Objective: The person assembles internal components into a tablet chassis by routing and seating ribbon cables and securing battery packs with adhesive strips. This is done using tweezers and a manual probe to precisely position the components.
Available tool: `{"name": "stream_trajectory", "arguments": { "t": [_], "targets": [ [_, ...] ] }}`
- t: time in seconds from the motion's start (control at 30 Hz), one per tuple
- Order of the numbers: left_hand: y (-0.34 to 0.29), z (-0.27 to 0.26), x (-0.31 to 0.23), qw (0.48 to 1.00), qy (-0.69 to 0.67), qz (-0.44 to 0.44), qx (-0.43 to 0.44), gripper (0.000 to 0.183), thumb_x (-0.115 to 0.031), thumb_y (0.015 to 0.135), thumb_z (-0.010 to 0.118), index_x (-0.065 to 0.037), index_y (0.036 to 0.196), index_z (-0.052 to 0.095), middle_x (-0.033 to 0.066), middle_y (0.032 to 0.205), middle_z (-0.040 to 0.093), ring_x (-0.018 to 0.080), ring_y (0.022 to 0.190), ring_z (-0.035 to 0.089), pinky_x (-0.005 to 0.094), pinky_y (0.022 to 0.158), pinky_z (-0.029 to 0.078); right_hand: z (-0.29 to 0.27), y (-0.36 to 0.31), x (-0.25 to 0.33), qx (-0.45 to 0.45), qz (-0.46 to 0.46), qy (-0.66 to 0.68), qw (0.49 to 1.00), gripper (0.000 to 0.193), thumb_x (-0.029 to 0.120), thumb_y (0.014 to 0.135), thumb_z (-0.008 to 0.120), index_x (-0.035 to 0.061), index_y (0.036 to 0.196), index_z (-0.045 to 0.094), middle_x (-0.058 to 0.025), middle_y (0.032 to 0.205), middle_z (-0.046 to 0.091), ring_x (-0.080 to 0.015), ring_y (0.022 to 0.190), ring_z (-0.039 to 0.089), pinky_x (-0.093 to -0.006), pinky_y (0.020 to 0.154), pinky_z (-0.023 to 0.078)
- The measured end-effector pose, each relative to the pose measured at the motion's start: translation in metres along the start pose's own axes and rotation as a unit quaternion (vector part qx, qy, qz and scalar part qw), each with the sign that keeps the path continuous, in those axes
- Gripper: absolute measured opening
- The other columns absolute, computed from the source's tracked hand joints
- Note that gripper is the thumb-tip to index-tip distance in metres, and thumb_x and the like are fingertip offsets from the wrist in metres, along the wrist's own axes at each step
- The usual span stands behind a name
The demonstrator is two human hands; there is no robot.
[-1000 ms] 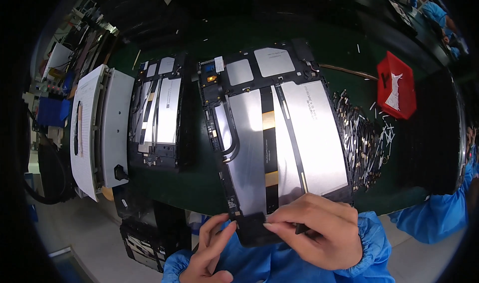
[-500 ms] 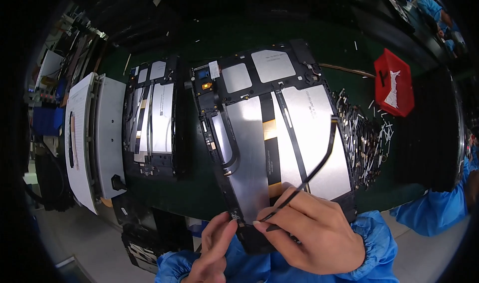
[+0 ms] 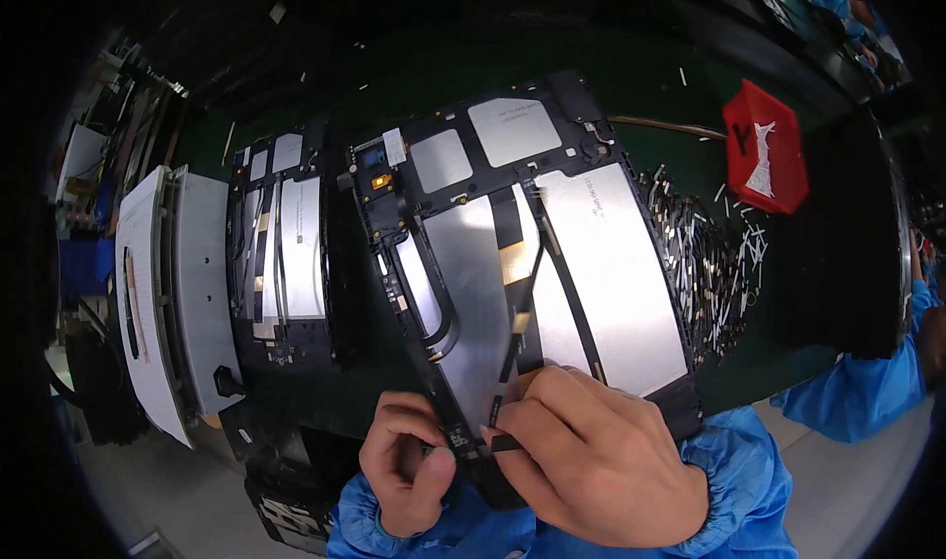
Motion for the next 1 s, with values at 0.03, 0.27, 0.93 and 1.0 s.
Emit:
{"name": "stream_trajectory", "arguments": {
  "t": [0.03,0.27,0.93,1.0],
  "targets": [
    [0.001,-0.001,-0.002,0.999,0.038,0.023,-0.007,0.016,-0.005,0.074,0.070,-0.003,0.082,0.057,0.0115,0.091,0.053,0.0175,0.081,0.054,0.0259,0.072,0.042,0.002,0.000,0.001,0.008,-0.011,-0.001,1.000,0.011,0.003,0.070,0.070,-0.0016,0.076,0.061,-0.0116,0.074,0.054,-0.0216,0.060,0.059,-0.0297,0.051,0.048],
    [0.011,0.000,0.006,1.000,0.019,0.013,0.016,0.020,-0.005,0.070,0.074,-0.003,0.076,0.055,0.0090,0.079,0.055,0.0160,0.073,0.055,0.0253,0.066,0.042,0.004,-0.001,0.000,0.039,-0.035,0.011,0.999,0.012,0.004,0.070,0.071,-0.0004,0.076,0.062,-0.0099,0.075,0.054,-0.0220,0.064,0.060,-0.0299,0.055,0.049],
    [0.014,0.002,-0.004,0.983,0.133,0.117,0.052,0.019,-0.009,0.075,0.067,-0.003,0.065,0.053,0.0070,0.058,0.052,0.0199,0.050,0.046,0.0293,0.051,0.033,0.008,0.007,0.010,0.055,-0.027,-0.013,0.998,0.014,0.003,0.067,0.072,-0.0006,0.077,0.063,-0.0096,0.075,0.054,-0.0212,0.062,0.058,-0.0300,0.052,0.046],
    [0.017,0.002,-0.005,0.981,0.144,0.114,0.067,0.020,-0.009,0.074,0.068,-0.004,0.064,0.052,0.0061,0.057,0.051,0.0192,0.050,0.045,0.0297,0.050,0.032,0.007,0.007,0.010,0.055,-0.023,-0.015,0.998,0.014,0.003,0.067,0.072,-0.0006,0.077,0.063,-0.0098,0.075,0.054,-0.0215,0.062,0.058,-0.0300,0.052,0.046]
  ]
}}
Point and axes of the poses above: each hand's wrist, its own y-axis towards the middle knuckle, its own z-axis out of the palm, x = y × z, the point moved 5 cm from there along y, towards the middle knuckle
